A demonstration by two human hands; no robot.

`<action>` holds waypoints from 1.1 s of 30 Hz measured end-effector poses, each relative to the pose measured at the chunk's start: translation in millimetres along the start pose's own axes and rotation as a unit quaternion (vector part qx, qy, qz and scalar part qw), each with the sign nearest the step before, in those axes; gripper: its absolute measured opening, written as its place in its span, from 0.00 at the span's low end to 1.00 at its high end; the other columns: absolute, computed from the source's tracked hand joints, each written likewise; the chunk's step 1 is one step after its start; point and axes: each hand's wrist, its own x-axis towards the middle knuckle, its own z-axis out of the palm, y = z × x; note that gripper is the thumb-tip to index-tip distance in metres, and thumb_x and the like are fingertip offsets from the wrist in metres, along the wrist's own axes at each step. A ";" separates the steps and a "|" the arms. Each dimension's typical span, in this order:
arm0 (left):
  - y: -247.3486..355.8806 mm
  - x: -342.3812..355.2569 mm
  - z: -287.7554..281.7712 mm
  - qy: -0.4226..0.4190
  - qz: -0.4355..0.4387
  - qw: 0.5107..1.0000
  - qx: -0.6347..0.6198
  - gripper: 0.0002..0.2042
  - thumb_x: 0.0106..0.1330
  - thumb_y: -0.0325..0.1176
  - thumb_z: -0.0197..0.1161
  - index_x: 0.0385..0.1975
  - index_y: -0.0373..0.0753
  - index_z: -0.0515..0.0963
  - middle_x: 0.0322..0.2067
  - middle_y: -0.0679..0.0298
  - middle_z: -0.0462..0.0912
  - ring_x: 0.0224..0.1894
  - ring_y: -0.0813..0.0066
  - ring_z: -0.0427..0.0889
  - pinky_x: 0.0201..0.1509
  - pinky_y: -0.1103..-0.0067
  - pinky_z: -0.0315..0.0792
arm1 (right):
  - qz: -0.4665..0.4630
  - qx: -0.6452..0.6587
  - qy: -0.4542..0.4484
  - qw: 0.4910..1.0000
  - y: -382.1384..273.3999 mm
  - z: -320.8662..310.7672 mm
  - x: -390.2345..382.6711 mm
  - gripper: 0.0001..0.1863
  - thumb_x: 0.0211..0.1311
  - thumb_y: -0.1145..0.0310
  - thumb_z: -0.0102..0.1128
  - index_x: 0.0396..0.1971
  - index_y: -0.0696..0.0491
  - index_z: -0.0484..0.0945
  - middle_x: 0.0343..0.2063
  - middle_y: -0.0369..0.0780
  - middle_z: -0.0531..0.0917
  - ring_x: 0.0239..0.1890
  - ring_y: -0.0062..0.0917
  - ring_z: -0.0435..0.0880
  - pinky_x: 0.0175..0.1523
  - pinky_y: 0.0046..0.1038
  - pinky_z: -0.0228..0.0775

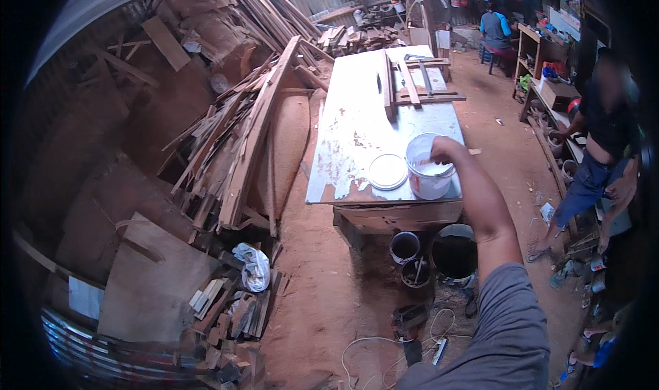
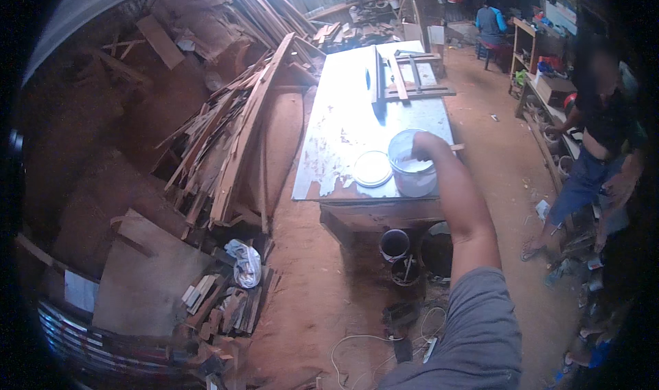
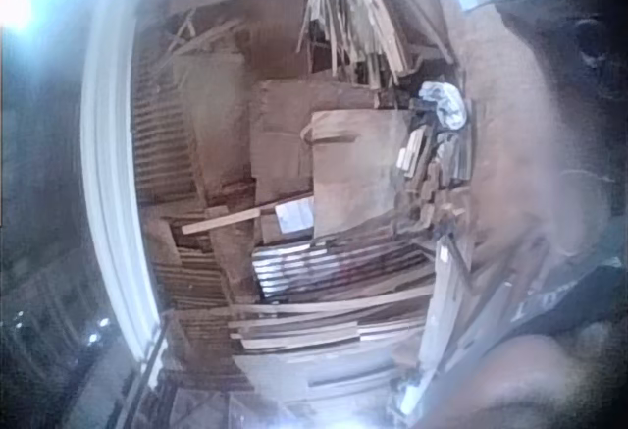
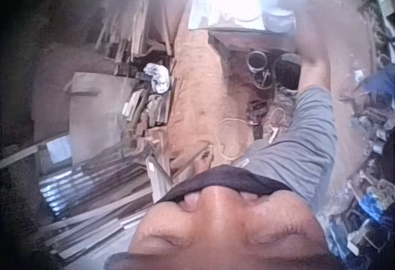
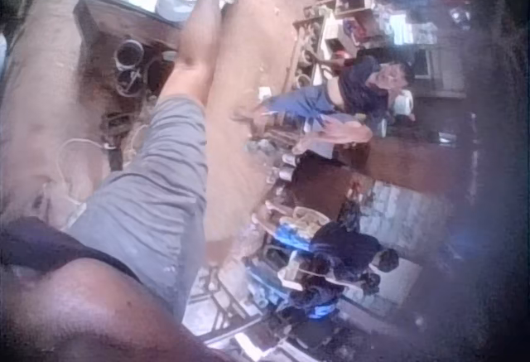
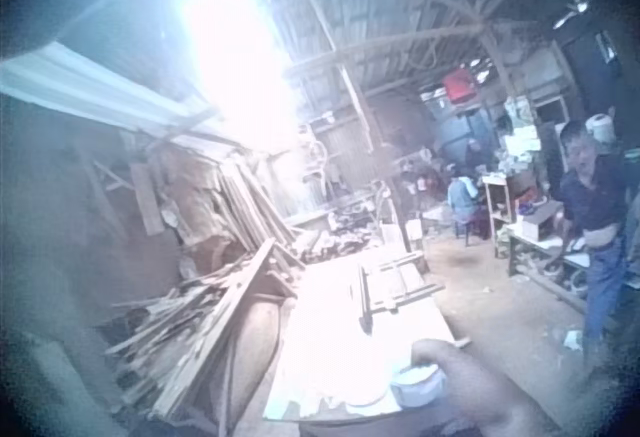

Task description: The person uses a chisel and hammer to carve a groove into a wooden plank. They repeatedly apply glue to small wooden pieces and insert them into the groove, tapping them flush with the chisel.

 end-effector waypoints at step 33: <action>64.0 -39.8 -92.7 0.014 0.143 0.772 -0.620 0.12 0.74 0.30 0.66 0.52 0.34 0.81 0.43 0.63 0.87 0.46 0.73 0.86 0.54 0.72 0.80 | -0.401 0.491 -0.131 0.762 -199.2 141.2 -455.6 0.16 0.75 0.71 0.60 0.57 0.61 0.80 0.42 0.38 0.84 0.38 0.21 0.83 0.43 0.25 0.76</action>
